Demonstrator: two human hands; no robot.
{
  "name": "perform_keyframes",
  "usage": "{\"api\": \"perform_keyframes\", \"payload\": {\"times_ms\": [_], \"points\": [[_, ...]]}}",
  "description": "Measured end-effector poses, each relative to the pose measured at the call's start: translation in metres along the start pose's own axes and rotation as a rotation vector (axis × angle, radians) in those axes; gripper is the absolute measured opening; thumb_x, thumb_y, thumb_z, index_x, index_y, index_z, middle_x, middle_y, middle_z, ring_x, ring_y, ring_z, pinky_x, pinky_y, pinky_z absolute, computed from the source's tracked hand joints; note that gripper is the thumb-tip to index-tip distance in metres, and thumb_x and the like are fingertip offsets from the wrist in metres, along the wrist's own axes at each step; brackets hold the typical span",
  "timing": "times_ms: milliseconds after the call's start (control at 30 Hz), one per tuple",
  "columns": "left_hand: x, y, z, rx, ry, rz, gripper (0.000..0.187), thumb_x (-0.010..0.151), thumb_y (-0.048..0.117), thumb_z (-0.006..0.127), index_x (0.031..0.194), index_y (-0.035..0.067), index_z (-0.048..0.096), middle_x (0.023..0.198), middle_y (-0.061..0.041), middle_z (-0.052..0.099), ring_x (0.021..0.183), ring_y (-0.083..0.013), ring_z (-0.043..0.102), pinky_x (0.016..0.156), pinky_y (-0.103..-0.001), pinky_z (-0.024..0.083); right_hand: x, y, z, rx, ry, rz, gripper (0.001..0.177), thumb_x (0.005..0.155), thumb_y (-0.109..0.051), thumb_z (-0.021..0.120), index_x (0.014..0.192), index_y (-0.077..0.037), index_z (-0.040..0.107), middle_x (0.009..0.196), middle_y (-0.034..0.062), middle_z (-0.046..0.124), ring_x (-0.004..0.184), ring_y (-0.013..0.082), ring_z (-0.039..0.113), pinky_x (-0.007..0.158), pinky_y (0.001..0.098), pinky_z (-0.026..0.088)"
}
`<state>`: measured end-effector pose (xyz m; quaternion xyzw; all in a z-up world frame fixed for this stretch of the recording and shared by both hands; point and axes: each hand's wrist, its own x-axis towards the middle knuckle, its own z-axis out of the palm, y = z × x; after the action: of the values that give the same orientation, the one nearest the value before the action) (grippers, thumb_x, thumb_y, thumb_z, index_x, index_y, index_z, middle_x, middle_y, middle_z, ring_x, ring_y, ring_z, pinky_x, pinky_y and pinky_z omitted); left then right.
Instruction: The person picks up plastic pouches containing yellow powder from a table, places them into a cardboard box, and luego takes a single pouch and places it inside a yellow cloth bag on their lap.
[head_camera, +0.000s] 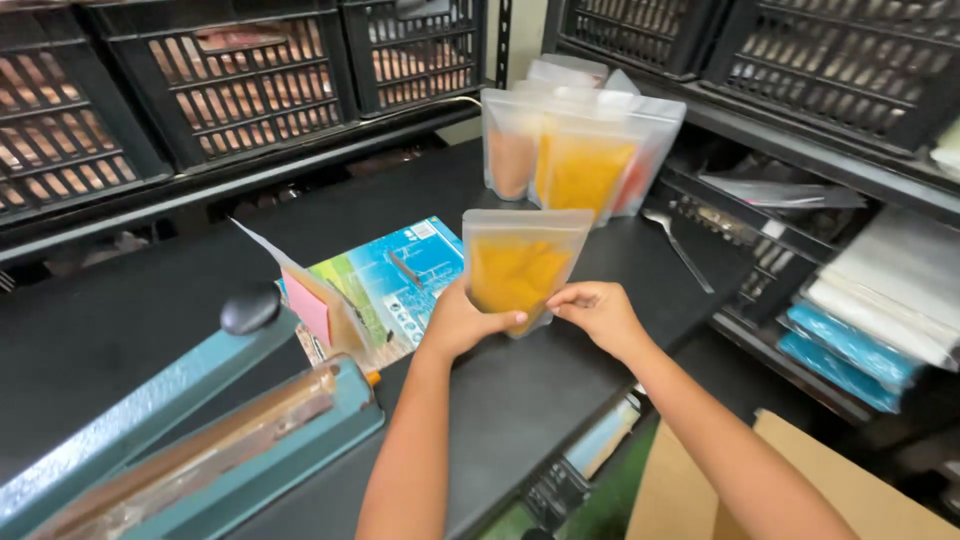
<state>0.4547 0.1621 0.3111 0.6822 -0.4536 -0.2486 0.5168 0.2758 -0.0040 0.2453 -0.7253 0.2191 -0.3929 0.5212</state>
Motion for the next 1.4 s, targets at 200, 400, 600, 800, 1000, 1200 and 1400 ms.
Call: {"api": "perform_keyframes", "payload": {"times_ms": [200,400,600,800,1000,1200,1400], "points": [[-0.033,-0.007,0.019,0.06,0.056,-0.145,0.063,0.055,0.04,0.097,0.109,0.011,0.078,0.105,-0.014,0.078,0.109,-0.0344,0.073,0.09,-0.044,0.058,-0.027,-0.001,-0.014,-0.073,-0.085,0.005,0.018,0.08,0.001,0.08,0.094,-0.009,0.084,0.095,0.0087,0.08,0.091,0.0138,0.072,0.088,0.0311,0.057],[-0.045,-0.058,0.02,0.072,0.247,0.014,0.051,0.055,0.032,0.099,0.1,0.013,0.081,0.089,-0.015,0.077,0.092,-0.0378,0.074,0.074,-0.047,0.057,-0.019,0.007,-0.021,-0.072,-0.061,0.082,0.025,0.08,-0.003,0.079,0.105,-0.008,0.08,0.115,0.0108,0.076,0.095,0.0152,0.072,0.081,0.0264,0.06],[-0.037,-0.075,0.022,0.027,0.285,0.035,0.054,0.056,0.029,0.101,0.104,0.014,0.08,0.092,-0.012,0.078,0.093,-0.029,0.075,0.073,-0.044,0.057,0.031,0.037,-0.054,-0.172,0.171,0.194,0.04,0.08,-0.008,0.079,0.119,-0.014,0.076,0.117,0.0124,0.074,0.102,0.0183,0.073,0.077,0.029,0.063],[-0.028,-0.072,0.024,0.051,0.321,-0.03,0.056,0.055,0.034,0.102,0.102,0.013,0.081,0.089,-0.013,0.079,0.091,-0.0268,0.076,0.071,-0.042,0.059,0.112,0.086,-0.091,-0.264,0.372,0.136,0.056,0.076,-0.016,0.086,0.129,-0.016,0.069,0.125,0.0146,0.07,0.111,0.0215,0.07,0.084,0.0326,0.062],[-0.02,-0.064,0.027,0.142,0.348,-0.041,0.055,0.056,0.032,0.101,0.105,0.014,0.082,0.091,-0.012,0.08,0.094,-0.0309,0.075,0.074,-0.044,0.06,0.152,0.074,-0.096,-0.339,0.52,-0.069,0.098,0.067,-0.024,0.1,0.147,-0.001,0.049,0.14,0.0314,0.056,0.134,0.0427,0.053,0.115,0.0493,0.043],[-0.014,-0.079,0.03,0.203,0.378,-0.052,0.055,0.052,0.035,0.104,0.099,0.016,0.084,0.086,-0.011,0.08,0.088,-0.0297,0.076,0.07,-0.042,0.06,0.187,0.111,-0.106,-0.3,0.509,0.03,0.115,0.064,-0.036,0.103,0.156,-0.017,0.037,0.118,0.0102,0.074,0.122,0.0264,0.067,0.109,0.0408,0.051],[-0.017,-0.062,0.031,0.109,0.344,-0.103,0.052,0.058,0.028,0.1,0.103,0.009,0.082,0.091,-0.013,0.08,0.094,-0.0268,0.075,0.076,-0.043,0.057,0.182,0.128,-0.099,-0.358,0.485,-0.027,0.04,0.065,-0.027,0.095,0.099,-0.015,0.079,0.081,0.0063,0.068,0.075,0.0202,0.071,0.066,0.0316,0.059]]}}
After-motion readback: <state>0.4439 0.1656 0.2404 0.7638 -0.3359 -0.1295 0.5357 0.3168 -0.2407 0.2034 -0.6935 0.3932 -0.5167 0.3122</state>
